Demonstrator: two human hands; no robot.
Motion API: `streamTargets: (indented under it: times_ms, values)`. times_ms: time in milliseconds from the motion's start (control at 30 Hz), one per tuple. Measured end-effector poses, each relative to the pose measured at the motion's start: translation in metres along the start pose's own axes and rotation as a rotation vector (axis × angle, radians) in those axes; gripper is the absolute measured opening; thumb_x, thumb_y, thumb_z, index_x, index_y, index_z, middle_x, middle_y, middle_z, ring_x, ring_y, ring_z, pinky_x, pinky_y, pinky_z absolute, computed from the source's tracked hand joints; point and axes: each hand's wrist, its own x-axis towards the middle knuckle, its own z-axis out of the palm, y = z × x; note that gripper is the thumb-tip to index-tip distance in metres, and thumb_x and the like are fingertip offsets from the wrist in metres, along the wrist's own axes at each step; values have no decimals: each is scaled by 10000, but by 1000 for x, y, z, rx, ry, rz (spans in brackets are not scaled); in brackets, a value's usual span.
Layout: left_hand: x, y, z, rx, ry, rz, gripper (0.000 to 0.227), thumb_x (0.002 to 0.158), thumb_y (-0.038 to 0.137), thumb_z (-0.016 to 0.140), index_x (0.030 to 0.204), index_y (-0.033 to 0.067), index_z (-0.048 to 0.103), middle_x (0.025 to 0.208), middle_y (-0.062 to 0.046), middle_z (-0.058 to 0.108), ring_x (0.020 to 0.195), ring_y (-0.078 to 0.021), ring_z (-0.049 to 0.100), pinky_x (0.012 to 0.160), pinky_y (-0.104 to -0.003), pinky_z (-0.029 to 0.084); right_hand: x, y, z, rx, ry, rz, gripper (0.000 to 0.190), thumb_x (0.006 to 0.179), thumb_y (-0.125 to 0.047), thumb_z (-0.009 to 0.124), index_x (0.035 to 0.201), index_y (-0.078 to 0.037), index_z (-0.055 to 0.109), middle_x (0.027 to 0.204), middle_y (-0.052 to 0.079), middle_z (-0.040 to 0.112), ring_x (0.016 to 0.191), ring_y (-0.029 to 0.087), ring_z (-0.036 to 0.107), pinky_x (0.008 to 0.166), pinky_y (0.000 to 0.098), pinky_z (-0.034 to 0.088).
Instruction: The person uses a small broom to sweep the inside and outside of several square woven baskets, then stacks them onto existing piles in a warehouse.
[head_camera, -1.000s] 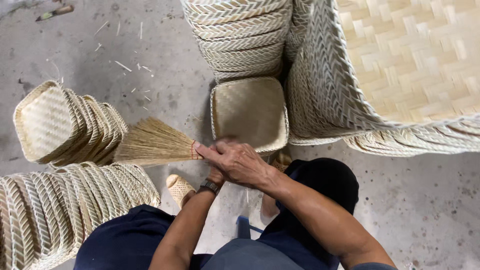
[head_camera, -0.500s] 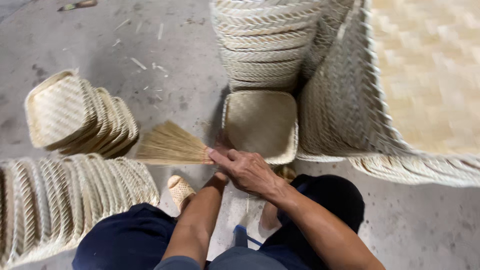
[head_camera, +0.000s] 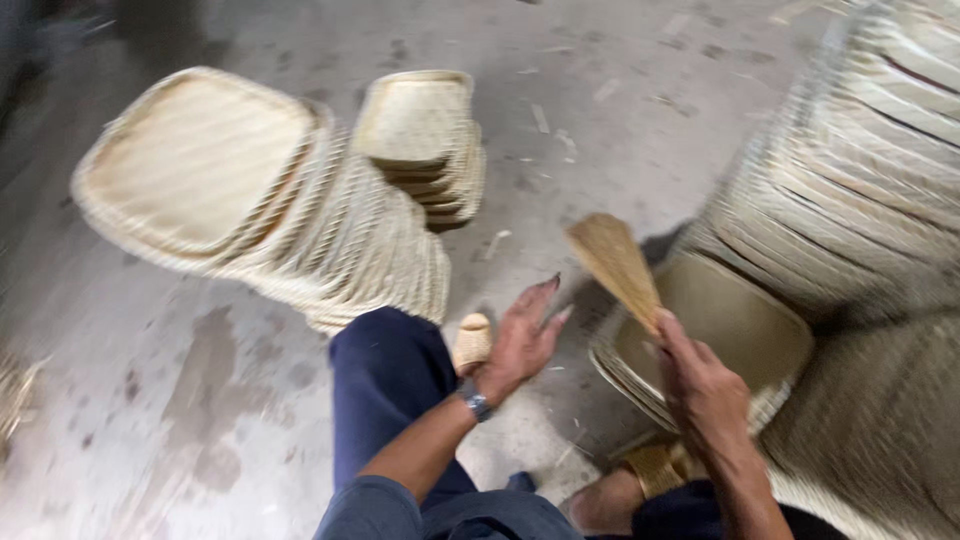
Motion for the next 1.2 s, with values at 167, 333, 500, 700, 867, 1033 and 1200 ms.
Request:
streamTargets:
  times_ms: [167, 333, 500, 700, 867, 1033, 1200]
  values:
    - [8, -19, -189, 685, 413, 51, 307, 904, 70, 722, 1206, 51, 672, 1088, -175, 683, 1028, -379, 646, 909, -458, 526, -7, 13, 12, -130, -56, -6, 523, 976, -304, 623, 1486, -222, 537, 945, 184, 707, 774, 394, 703, 665, 506, 552]
    - [16, -76, -382, 876, 955, -94, 222, 977, 80, 760, 1119, 37, 596, 930, -107, 628, 879, -325, 621, 815, -501, 498, -12, 23, 29, -180, -105, 13, 551, 941, -297, 644, 1480, -227, 556, 994, 197, 735, 808, 379, 731, 705, 495, 571]
    - [24, -140, -464, 954, 847, -488, 515, 921, 359, 822, 1132, -13, 534, 1082, -222, 620, 945, -377, 642, 772, -488, 531, -8, 37, 47, -209, -175, 73, 590, 929, -285, 670, 1505, -250, 546, 990, 182, 763, 854, 357, 758, 741, 488, 589]
    - [35, -205, -478, 960, 621, -820, 463, 836, 363, 754, 1100, 0, 637, 1140, -215, 629, 1047, -415, 645, 872, -505, 532, -6, 50, 61, -179, -136, 66, 575, 904, -277, 675, 1469, -242, 573, 1074, 165, 776, 942, 360, 766, 807, 480, 600]
    - [56, -215, -481, 1000, 905, -638, 226, 867, 176, 683, 1010, 2, 696, 1114, -243, 658, 948, -419, 678, 796, -487, 558, -5, 63, 71, -238, -184, 99, 564, 929, -299, 670, 1479, -249, 558, 1103, 161, 766, 932, 339, 771, 801, 471, 615]
    - [77, -147, -484, 743, 978, -469, 140, 827, 130, 703, 904, 13, 720, 894, -240, 693, 812, -424, 680, 732, -495, 551, -5, 78, 82, -189, -216, 76, 592, 919, -302, 648, 1499, -251, 539, 1086, 133, 787, 906, 297, 789, 782, 451, 628]
    - [102, -63, -481, 696, 1003, -50, 58, 932, 15, 660, 932, -30, 696, 863, -246, 674, 824, -460, 640, 701, -511, 512, 2, 45, 59, -141, -170, 132, 578, 929, -313, 671, 1494, -250, 562, 989, 126, 810, 836, 264, 791, 759, 434, 615]
